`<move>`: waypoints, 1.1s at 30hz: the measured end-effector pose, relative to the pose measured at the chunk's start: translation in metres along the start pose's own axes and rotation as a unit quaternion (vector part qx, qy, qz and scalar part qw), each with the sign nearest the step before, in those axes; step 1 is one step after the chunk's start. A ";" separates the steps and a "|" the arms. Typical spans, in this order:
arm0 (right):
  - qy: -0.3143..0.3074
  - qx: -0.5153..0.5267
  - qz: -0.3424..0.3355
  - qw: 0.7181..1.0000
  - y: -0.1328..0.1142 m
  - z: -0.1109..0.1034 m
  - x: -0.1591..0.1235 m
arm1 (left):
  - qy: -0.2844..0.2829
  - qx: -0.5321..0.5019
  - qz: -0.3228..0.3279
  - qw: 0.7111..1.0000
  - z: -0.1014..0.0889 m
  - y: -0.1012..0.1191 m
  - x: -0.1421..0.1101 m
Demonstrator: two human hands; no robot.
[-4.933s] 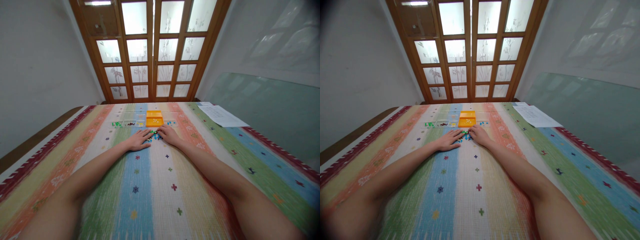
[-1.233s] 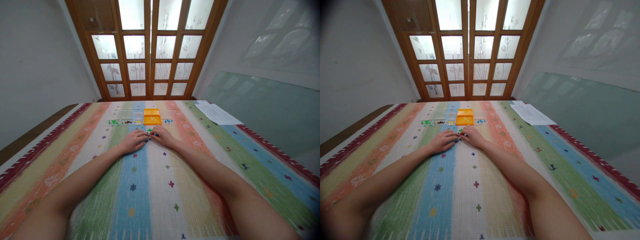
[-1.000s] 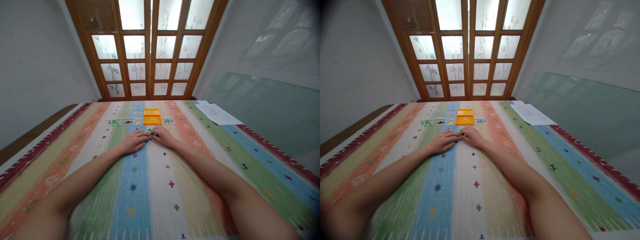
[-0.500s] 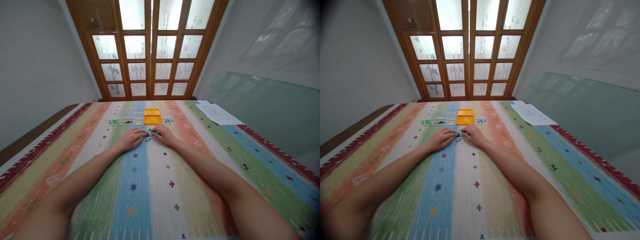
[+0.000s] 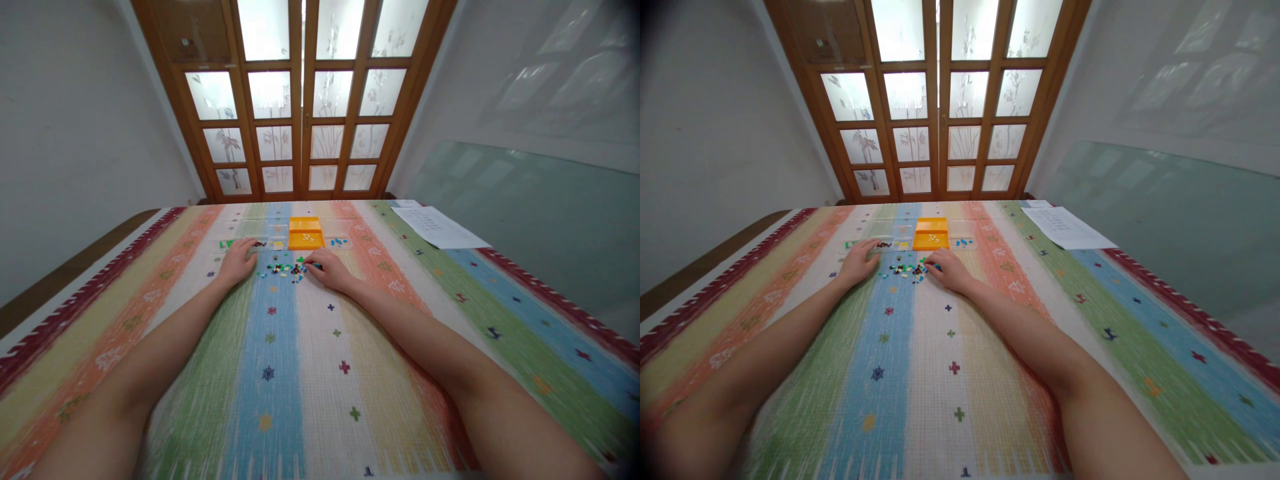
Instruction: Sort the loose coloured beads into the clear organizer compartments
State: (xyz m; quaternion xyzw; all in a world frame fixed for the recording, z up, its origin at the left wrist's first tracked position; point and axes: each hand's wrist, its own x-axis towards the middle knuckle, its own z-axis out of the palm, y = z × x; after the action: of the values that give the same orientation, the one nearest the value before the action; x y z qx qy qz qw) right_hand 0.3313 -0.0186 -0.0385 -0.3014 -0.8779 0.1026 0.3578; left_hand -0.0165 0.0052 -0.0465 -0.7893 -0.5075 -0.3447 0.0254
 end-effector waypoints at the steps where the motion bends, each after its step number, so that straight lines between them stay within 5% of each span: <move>1: -0.001 -0.001 0.001 1.000 0.000 0.000 0.000 | -0.005 -0.003 0.008 1.000 0.000 0.001 0.000; 9: -0.008 -0.011 -0.001 1.000 0.001 0.000 0.001 | -0.098 -0.033 0.105 0.989 -0.001 0.024 -0.003; 14: -0.014 -0.020 -0.003 1.000 0.002 0.002 0.001 | -0.108 -0.029 0.127 0.986 -0.003 0.036 -0.004; 28: -0.017 -0.018 -0.006 1.000 0.001 0.003 0.001 | -0.089 -0.041 0.088 0.991 0.000 0.041 -0.002; 33: -0.015 -0.017 -0.010 1.000 0.000 0.002 0.001 | -0.045 -0.056 0.015 0.997 -0.006 0.029 0.002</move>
State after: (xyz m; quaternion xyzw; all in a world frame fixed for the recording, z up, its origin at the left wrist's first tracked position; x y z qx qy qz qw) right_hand 0.3294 -0.0184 -0.0394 -0.2972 -0.8877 0.0881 0.3405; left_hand 0.0052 -0.0092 -0.0318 -0.8116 -0.4761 -0.3367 -0.0364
